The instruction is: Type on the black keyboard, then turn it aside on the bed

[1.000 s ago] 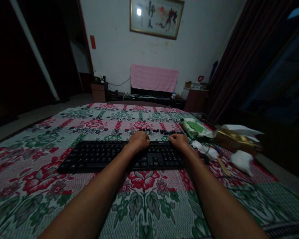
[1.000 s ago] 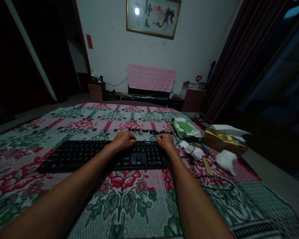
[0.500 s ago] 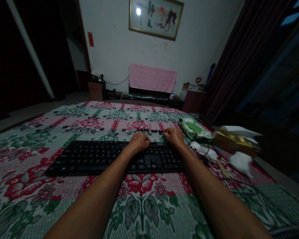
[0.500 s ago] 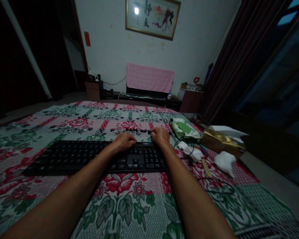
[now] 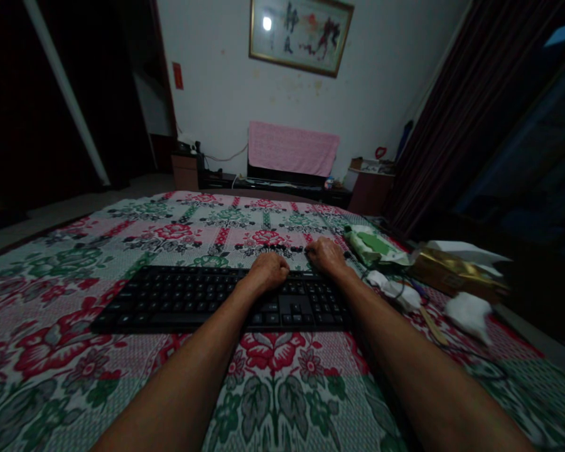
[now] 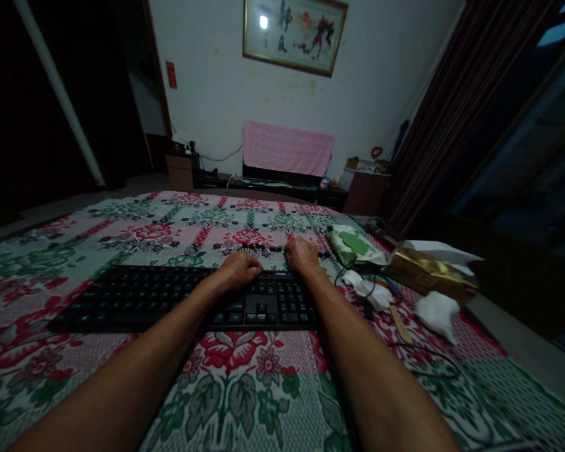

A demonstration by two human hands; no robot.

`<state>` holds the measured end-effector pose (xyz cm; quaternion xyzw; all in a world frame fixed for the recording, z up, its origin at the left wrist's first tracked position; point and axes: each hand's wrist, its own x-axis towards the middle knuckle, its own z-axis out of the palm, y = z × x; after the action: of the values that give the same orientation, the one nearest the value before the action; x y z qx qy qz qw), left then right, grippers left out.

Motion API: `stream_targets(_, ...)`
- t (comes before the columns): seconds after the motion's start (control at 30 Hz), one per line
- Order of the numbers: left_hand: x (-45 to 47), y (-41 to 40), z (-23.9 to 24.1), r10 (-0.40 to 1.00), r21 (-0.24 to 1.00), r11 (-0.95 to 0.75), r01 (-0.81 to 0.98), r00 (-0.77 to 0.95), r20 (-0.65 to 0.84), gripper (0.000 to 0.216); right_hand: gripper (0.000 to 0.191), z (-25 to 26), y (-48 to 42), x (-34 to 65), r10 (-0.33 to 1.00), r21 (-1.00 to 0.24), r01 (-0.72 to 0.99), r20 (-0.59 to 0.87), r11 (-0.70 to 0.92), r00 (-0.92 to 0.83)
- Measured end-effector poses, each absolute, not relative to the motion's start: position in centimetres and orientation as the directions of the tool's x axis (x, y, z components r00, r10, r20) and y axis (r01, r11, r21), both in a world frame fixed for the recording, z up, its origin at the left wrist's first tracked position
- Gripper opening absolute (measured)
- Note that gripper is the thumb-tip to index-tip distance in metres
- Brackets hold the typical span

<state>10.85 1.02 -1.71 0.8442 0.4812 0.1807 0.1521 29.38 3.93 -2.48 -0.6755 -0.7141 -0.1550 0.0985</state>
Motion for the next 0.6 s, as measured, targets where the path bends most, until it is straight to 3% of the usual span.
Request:
stream_targets(0.33, 10.8, 1.5, -2.0, 0.882, 0.487, -0.463, 0.741, 0.442, 0.166, 0.025, 0.023, -2.4, 3.9, 29.3, 0.934, 0.009, 0.999, 0.352, 0.050, -0.050)
stream_targets(0.6, 9.9, 3.6, -2.5, 0.941, 0.767, -0.336, 0.547, 0.236, 0.243, 0.027, 0.019, -1.6, 1.2, 27.2, 0.758, -0.193, 0.864, 0.590, 0.466, -0.277)
